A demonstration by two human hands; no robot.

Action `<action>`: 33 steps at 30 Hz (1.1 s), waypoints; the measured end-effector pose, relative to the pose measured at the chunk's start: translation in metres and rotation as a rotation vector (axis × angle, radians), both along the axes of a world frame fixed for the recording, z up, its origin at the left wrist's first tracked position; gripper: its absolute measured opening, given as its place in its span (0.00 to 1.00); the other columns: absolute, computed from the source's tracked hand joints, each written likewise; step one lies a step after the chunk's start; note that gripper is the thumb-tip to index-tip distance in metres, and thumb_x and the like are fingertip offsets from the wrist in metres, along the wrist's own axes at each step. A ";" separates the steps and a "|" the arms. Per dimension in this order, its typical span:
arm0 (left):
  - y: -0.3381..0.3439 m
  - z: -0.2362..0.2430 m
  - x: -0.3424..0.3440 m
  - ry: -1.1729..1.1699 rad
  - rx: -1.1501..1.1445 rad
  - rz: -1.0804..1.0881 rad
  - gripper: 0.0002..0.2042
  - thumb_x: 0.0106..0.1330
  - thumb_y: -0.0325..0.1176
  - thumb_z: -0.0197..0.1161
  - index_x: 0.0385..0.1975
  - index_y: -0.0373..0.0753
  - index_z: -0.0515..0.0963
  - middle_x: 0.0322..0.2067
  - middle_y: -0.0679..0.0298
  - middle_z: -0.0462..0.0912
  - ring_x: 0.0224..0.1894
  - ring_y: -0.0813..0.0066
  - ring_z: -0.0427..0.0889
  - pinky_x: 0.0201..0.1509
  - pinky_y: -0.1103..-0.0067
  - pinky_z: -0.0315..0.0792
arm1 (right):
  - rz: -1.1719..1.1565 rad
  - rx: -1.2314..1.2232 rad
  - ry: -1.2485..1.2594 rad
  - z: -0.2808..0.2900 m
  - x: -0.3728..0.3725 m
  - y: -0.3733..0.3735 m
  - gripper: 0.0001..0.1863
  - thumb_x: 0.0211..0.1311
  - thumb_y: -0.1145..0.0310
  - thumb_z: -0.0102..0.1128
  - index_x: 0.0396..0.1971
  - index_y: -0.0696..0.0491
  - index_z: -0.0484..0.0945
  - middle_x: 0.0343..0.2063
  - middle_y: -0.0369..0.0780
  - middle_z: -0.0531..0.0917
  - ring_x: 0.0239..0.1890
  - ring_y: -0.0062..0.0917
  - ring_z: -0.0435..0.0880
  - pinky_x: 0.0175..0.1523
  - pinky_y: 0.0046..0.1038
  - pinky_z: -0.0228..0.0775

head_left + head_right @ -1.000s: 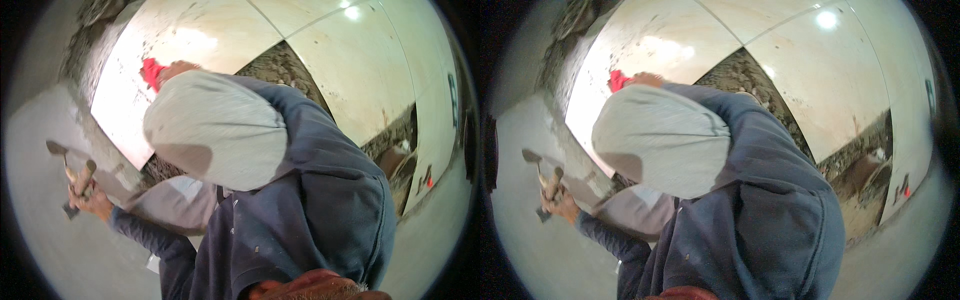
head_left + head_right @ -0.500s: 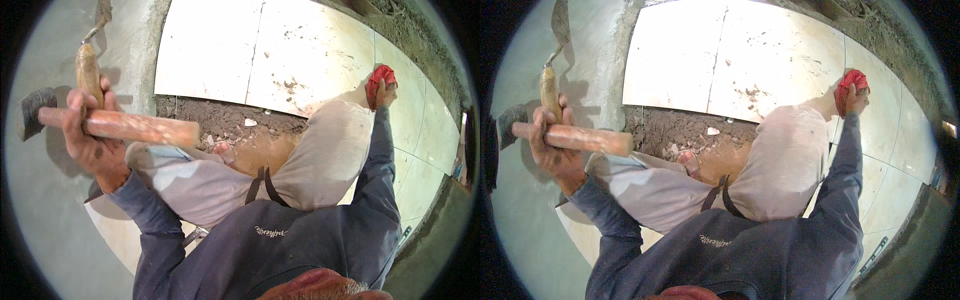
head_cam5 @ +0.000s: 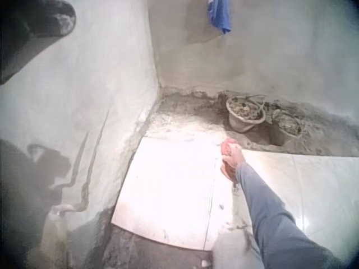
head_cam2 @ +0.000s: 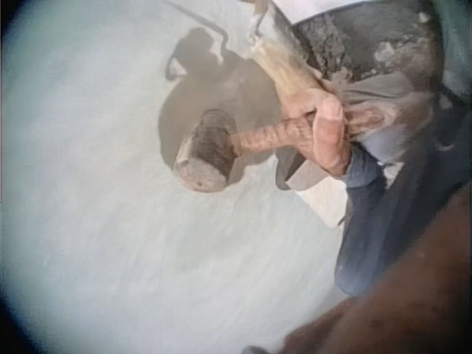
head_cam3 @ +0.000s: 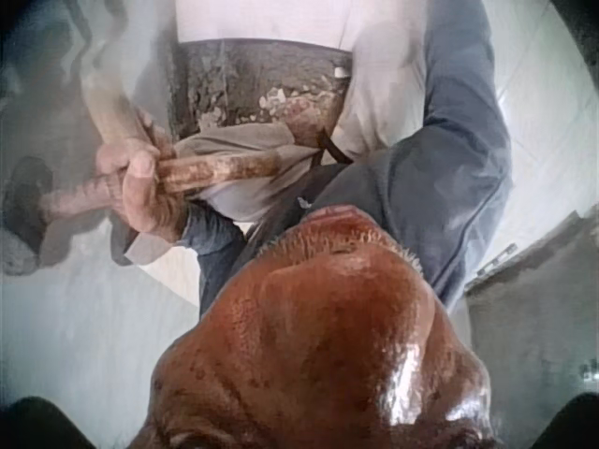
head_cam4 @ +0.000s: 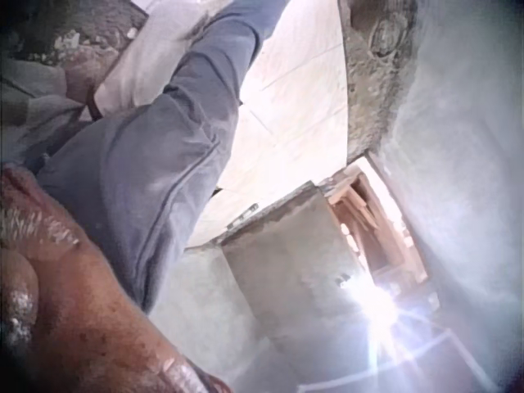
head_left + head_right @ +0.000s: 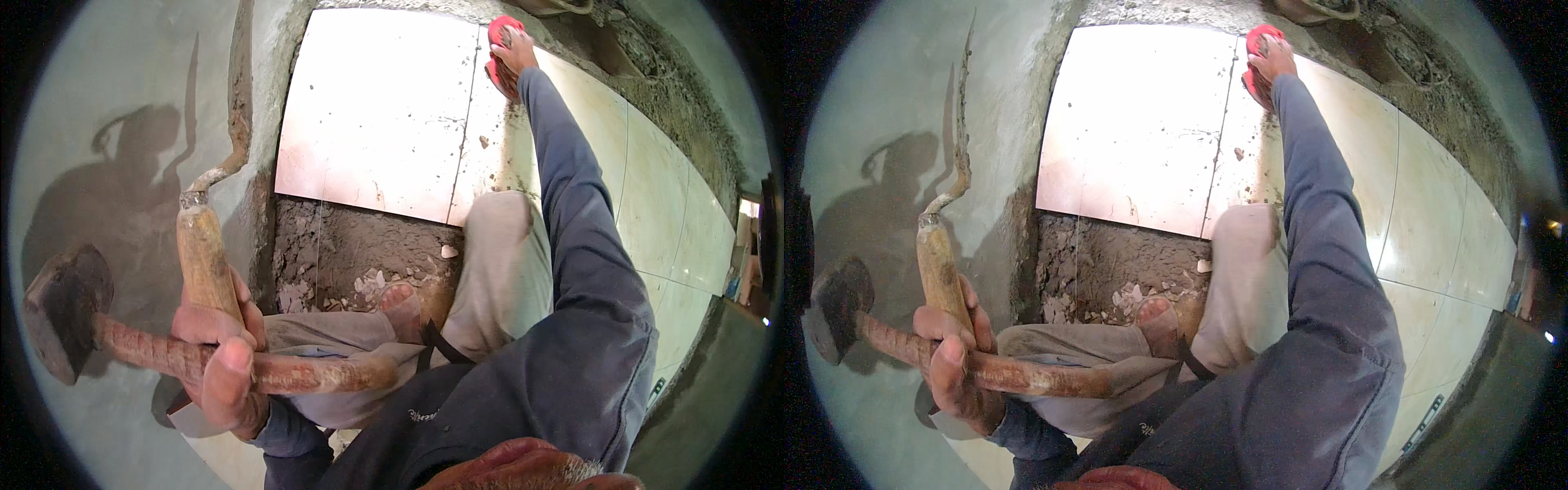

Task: The person applies mortar and positions floor tiles, tapping them into place using a rubber mallet and wiping the surfaces with a cloth.

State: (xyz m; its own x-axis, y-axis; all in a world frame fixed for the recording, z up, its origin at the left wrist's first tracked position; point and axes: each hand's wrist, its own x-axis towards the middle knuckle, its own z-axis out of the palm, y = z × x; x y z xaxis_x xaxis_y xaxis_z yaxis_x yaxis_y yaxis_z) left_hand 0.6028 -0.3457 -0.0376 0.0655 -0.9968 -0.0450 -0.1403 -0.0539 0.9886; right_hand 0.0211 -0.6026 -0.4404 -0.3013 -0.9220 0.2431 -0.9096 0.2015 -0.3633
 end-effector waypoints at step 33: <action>-0.163 -0.141 -0.148 0.084 -0.150 -0.419 0.07 0.57 0.23 0.64 0.22 0.36 0.73 0.20 0.72 0.73 0.25 0.81 0.72 0.31 0.78 0.70 | -0.427 0.208 -0.493 0.108 0.053 0.393 0.23 0.54 0.72 0.60 0.52 0.56 0.84 0.44 0.46 0.88 0.47 0.29 0.86 0.54 0.28 0.76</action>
